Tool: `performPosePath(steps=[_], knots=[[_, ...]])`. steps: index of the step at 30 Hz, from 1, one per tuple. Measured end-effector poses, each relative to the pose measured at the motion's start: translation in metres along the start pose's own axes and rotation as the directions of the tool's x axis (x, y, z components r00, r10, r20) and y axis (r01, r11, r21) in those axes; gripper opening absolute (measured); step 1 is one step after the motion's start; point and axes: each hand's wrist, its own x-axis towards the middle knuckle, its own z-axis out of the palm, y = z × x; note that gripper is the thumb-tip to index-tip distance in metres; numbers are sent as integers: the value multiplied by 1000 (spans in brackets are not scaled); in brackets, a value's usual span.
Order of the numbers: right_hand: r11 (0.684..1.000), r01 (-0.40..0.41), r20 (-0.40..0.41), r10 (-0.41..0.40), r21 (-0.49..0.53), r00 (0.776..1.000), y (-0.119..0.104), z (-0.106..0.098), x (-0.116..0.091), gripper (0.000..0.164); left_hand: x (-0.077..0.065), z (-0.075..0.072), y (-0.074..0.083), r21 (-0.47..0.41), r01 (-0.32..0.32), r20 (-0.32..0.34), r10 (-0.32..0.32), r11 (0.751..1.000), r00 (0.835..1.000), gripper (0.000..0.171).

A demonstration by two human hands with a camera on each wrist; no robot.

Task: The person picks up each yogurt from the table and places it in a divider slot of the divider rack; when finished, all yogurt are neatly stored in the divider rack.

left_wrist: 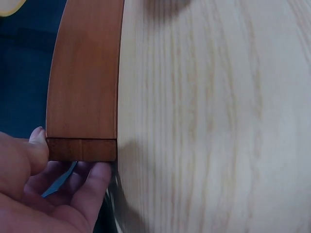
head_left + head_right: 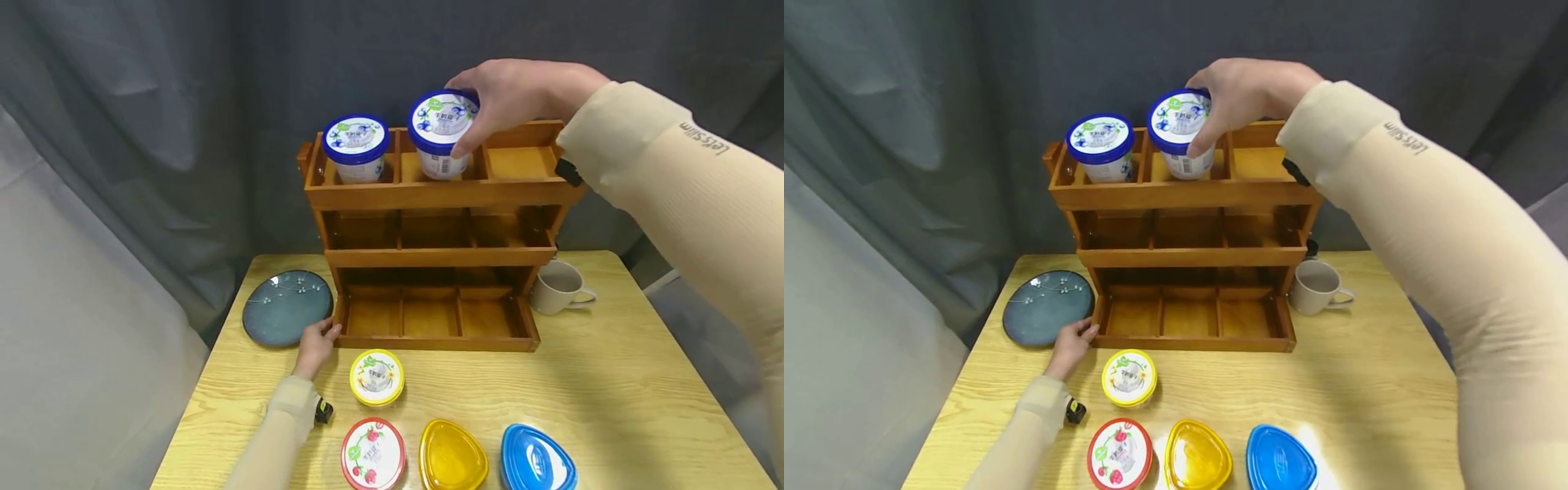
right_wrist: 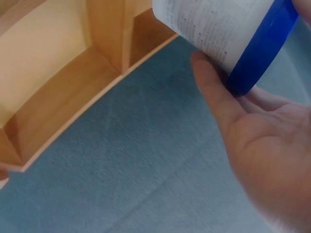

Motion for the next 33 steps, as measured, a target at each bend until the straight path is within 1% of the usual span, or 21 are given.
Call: performPosePath(steps=[3, 7, 10, 12, 17, 22, 24, 30, 33], knots=[[1000, -17, 51, 17, -6, 999, 3, 1, 9, 121, 0, 1, -1, -7, 2, 5, -2, 1000, 1000, 44], [999, -39, 126, 36, 19, 991, 8, 3, 19, 122, -2, 2, -2, -22, 19, 14, -18, 1000, 1000, 45], [998, -54, 180, 48, 27, 982, 12, 4, 25, 125, -4, 3, -3, -21, 10, 6, -10, 1000, 1000, 45], [998, -61, 202, 55, 22, 978, 14, 4, 28, 126, -5, 3, -4, -18, -2, -2, 2, 1000, 1000, 44], [998, -54, 225, 51, 8, 973, 22, 6, 30, 127, -6, 3, -5, -11, -21, -13, 21, 1000, 1000, 43], [997, -55, 245, 41, 51, 969, 28, 7, 29, 127, -6, 1, -6, -2, -24, -14, 24, 1000, 1000, 42], [996, -57, 246, 39, 67, 968, 29, 8, 29, 128, -6, 0, -6, 0, -21, -14, 21, 1000, 1000, 43], [996, -54, 243, 35, 70, 969, 28, 10, 31, 127, -3, -2, -7, -4, -18, -17, 18, 1000, 1000, 42], [994, -70, 253, 48, 81, 966, 28, 11, 34, 127, -3, -2, -8, -12, -16, -16, 16, 1000, 1000, 42]])
